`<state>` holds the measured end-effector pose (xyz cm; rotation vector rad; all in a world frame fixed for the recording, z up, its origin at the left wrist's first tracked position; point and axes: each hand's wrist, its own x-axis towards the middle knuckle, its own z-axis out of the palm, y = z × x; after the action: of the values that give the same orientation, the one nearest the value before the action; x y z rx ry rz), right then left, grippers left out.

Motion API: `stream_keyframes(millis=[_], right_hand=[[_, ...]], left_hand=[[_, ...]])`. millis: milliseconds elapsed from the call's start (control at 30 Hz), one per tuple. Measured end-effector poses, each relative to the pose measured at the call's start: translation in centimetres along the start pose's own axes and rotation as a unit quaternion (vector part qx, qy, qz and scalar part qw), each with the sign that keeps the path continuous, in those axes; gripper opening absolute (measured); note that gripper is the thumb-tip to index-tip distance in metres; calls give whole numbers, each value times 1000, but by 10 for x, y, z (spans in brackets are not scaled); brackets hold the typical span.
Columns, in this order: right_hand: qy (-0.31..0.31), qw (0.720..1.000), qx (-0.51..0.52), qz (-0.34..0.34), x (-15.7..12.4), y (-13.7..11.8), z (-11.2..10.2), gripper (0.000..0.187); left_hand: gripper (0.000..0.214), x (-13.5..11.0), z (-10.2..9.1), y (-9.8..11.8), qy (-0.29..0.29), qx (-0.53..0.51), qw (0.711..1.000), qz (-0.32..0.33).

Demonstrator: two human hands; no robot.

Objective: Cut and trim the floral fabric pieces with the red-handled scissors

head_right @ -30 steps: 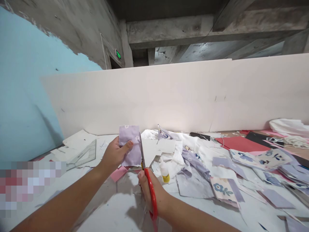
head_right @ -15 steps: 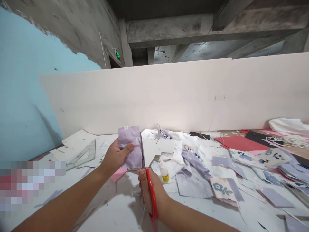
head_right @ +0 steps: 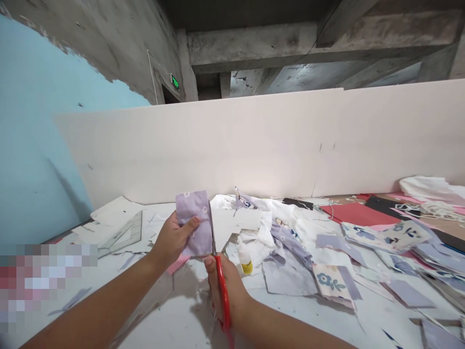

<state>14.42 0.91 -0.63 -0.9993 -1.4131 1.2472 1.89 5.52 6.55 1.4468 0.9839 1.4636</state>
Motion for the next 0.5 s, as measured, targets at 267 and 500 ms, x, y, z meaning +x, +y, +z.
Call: stream_keyframes(millis=[267, 500], right_hand=[[-19, 1000, 16, 6, 3, 5, -9, 47], [-10, 1000, 22, 10, 3, 2, -4, 47]], left_hand=[[41, 8, -9, -7, -19, 50, 999, 7], [40, 2, -1, -2, -16, 32, 999, -3]])
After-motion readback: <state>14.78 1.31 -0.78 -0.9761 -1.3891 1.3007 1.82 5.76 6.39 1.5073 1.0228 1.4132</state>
